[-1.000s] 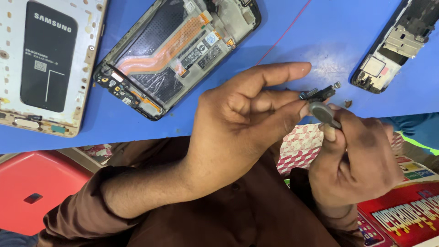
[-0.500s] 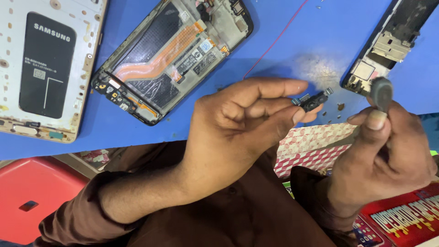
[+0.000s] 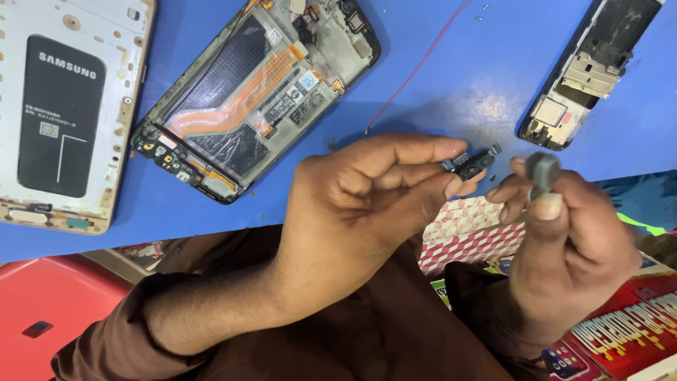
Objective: The person uses a small tool to scrape residue from the interior of a disassembled smartphone frame and then cleans a small component. The person holds the frame, scrapes along the edges, and places the frame on the table before handling the small component.
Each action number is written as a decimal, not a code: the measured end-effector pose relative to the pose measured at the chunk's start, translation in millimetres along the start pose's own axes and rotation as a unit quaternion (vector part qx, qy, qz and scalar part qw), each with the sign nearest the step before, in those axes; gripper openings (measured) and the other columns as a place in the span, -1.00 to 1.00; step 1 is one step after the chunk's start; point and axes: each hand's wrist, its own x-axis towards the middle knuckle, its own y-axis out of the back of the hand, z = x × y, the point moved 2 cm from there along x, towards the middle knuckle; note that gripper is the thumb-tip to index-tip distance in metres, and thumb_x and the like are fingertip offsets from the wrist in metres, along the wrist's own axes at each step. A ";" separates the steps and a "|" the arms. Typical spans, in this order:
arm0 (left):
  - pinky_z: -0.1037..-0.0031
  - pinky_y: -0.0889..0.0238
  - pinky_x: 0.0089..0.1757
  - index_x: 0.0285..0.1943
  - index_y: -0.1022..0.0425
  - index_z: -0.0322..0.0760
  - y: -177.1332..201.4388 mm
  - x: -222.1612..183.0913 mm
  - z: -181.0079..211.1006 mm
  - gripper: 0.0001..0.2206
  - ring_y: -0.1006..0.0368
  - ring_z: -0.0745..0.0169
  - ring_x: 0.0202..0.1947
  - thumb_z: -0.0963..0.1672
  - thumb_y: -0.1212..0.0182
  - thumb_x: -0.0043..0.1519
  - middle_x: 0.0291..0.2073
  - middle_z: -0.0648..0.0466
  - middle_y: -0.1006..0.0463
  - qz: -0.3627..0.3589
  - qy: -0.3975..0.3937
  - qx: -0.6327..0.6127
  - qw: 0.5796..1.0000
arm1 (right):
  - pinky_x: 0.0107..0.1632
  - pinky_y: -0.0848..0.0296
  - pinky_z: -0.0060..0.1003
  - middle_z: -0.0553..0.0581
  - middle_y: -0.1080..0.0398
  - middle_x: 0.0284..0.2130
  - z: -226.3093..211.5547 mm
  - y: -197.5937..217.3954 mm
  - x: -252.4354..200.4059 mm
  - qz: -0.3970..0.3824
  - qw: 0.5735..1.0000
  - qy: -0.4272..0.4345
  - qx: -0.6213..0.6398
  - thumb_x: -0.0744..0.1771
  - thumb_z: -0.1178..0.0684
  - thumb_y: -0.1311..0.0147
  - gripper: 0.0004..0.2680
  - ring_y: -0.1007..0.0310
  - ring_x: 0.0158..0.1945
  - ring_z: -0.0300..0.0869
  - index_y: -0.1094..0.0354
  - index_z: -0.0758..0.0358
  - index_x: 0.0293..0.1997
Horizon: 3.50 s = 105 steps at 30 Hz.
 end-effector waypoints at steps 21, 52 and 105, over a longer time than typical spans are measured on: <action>0.77 -0.39 -0.22 0.22 -0.48 -0.50 -6.2 5.0 1.7 -0.79 -0.51 0.61 -0.18 -0.30 -0.19 0.42 -0.07 -0.02 -0.68 0.014 0.013 0.009 1.000 | -0.28 -0.30 -0.49 0.13 -0.51 -0.29 -4.9 -7.6 -0.7 -0.010 0.989 0.035 -0.142 0.54 0.11 -0.02 -0.84 -0.40 -0.36 -0.32 -0.47 0.43 0.05; 0.57 -0.53 0.03 0.31 -0.44 -0.46 -4.0 3.2 3.6 -0.71 -0.58 0.39 0.03 -0.30 -0.19 0.40 0.01 -0.06 -0.67 -0.011 0.042 0.038 0.998 | -0.35 -0.29 -0.45 0.20 -0.52 -0.28 16.2 5.9 -1.6 0.000 0.991 0.079 -0.111 0.49 0.03 -0.06 -0.80 -0.41 -0.41 -0.28 -0.46 0.43 0.00; 0.43 -0.23 -0.48 -0.07 -0.52 -0.40 -21.8 29.7 44.9 -0.81 -0.42 0.27 -0.54 -0.26 -0.43 0.20 -0.52 0.09 -0.50 -0.088 -0.306 0.620 0.717 | -0.23 -0.33 -0.48 0.07 -0.52 -0.34 83.3 58.1 58.0 0.067 0.993 -0.090 0.029 0.39 0.25 -0.30 -0.94 -0.42 -0.33 -0.39 -0.53 0.36 -0.09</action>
